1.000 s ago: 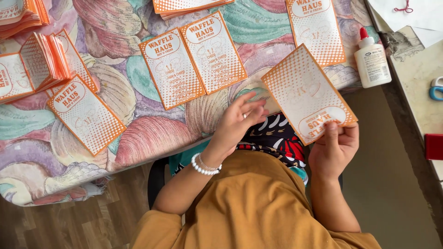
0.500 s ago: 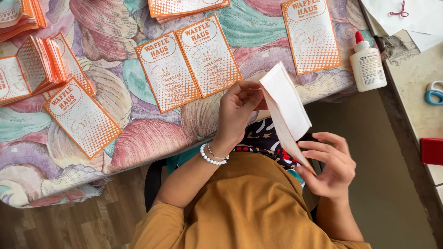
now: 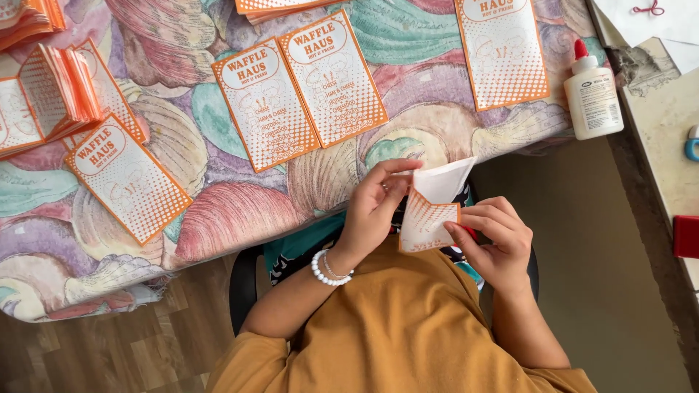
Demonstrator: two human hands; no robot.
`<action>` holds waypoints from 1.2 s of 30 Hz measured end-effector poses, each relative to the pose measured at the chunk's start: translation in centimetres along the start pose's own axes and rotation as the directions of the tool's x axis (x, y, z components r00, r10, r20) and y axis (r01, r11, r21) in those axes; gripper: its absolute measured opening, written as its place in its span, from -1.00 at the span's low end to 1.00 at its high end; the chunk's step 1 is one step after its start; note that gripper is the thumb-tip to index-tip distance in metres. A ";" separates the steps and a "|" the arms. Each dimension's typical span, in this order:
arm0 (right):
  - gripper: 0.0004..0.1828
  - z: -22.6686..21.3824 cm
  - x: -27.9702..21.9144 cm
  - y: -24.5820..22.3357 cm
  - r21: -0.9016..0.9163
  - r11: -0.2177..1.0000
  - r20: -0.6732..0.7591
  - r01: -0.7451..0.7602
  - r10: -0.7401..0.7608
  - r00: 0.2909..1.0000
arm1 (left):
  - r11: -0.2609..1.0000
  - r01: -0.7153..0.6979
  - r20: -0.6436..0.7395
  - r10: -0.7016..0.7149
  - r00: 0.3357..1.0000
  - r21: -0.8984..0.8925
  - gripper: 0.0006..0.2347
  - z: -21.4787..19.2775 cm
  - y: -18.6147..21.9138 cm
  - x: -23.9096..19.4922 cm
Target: Assembling paper bags by applying glue to templates and folding them into shape
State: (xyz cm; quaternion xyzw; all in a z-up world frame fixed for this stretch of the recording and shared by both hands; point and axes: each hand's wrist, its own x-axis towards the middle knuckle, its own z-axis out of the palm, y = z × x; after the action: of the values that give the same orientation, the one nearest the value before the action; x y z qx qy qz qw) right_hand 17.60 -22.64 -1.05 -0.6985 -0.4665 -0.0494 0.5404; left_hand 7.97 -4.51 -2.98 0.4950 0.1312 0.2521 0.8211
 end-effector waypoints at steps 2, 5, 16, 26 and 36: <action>-0.92 -0.3 -0.4 0.2 -0.002 0.999 0.061 -0.051 0.051 0.997 | 0.971 -0.084 0.096 0.063 0.993 0.223 -0.66 -1.3 0.8 -0.4; -0.86 -0.2 -0.6 0.1 0.053 0.993 0.085 -0.110 0.105 0.991 | 0.965 -0.095 0.066 0.081 0.995 0.243 -0.70 -2.0 1.3 -1.4; -0.81 -1.2 -2.1 1.6 0.113 0.976 0.053 -0.184 0.179 0.982 | 0.978 -0.090 0.036 0.084 0.996 0.191 -0.75 -1.9 2.0 -1.2; 0.56 2.0 5.4 2.7 0.633 0.737 0.243 -0.239 0.104 0.964 | 0.992 -0.100 0.026 0.098 0.995 0.072 -0.73 -1.7 4.4 -0.3; 0.27 3.2 3.6 3.9 0.582 0.800 0.037 -0.142 0.148 0.988 | 0.982 -0.174 -0.141 0.184 0.973 0.077 -0.74 -2.1 6.3 0.0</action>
State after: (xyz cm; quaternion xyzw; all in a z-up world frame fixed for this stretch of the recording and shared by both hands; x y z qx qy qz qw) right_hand 20.93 -17.86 -3.06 -0.5324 -0.4017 0.1337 0.7330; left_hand 5.23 -0.52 1.54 0.5108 0.1544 0.3567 0.7668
